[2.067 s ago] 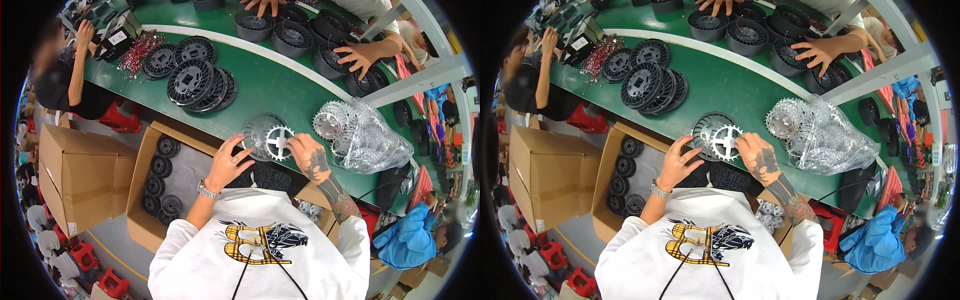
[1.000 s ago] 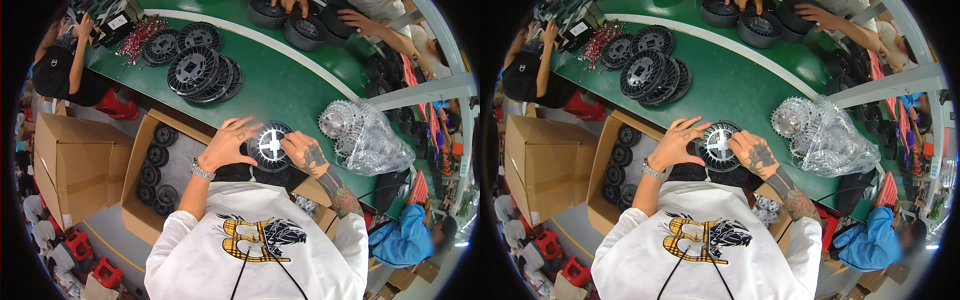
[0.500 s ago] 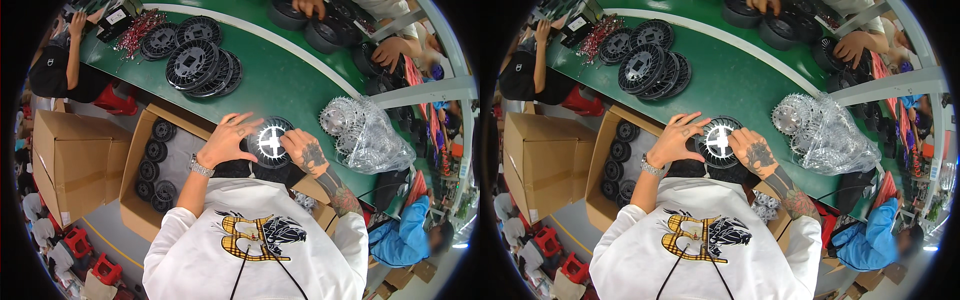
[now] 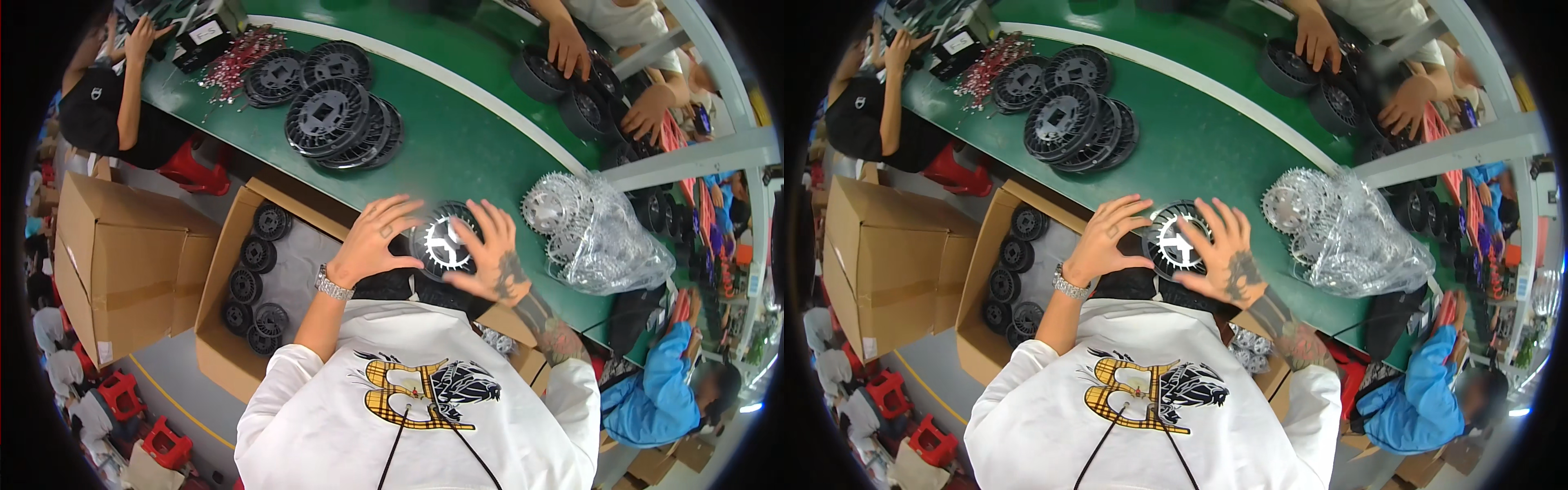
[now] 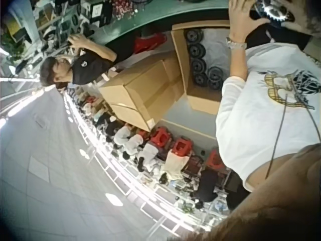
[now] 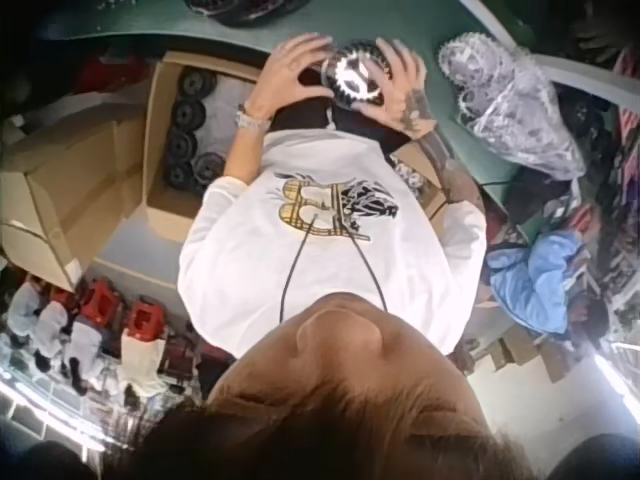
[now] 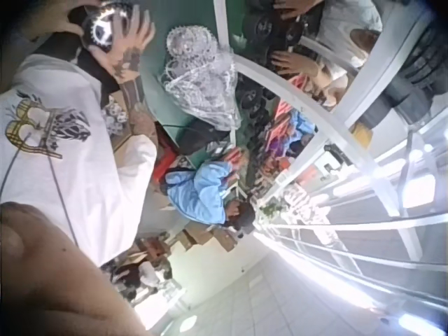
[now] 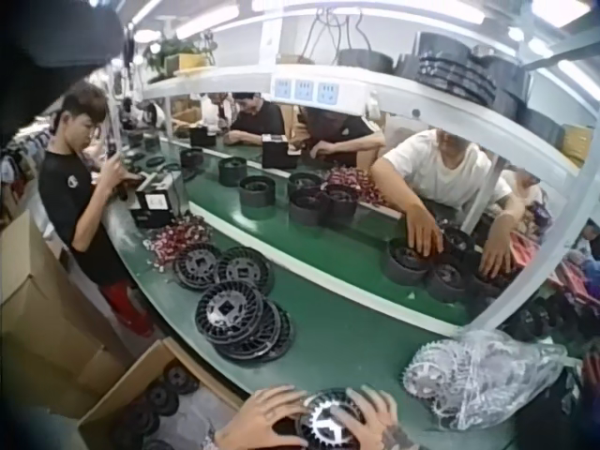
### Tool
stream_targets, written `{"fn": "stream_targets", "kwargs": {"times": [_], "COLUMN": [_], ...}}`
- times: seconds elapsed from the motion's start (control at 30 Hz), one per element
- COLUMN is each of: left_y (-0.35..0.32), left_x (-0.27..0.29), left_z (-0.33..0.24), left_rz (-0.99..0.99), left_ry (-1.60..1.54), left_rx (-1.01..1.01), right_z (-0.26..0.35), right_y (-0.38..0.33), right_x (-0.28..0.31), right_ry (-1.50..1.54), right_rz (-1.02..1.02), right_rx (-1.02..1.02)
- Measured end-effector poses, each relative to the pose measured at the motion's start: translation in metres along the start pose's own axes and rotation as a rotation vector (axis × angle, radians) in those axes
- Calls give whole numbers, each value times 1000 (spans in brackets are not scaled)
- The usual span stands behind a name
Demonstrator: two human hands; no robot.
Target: Assembling plastic wheel hubs with metal gears at a manual assembly station.
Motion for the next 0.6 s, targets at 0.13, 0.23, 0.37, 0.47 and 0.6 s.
{"fn": "stream_targets", "kwargs": {"times": [0.13,0.23,0.37,0.47,0.6], "left_y": [-20,-14,0,3,1], "left_x": [21,56,85,92,94], "left_z": [14,16,37,46,53], "left_rz": [-664,-803,-681,-651,-669], "left_ry": [223,454,443,427,375], "left_rx": [3,175,199,211,191], "right_z": [12,3,-12,-23,-54], "right_y": [-3,5,25,44,43], "right_x": [-26,-27,-28,-31,12], "right_ry": [-93,-75,-115,-252,-366], "right_rz": [216,170,45,-14,-89], "right_rx": [-17,-42,-154,-157,-214]}}
Point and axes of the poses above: each hand's wrist, its own y-axis towards the middle knuckle, its own x-axis out of the back of the hand, z = x × y, the point moved 2 cm from there along y, towards the middle knuckle, and after that the axes turned 5 degrees about -y, right-handed, at the moved point
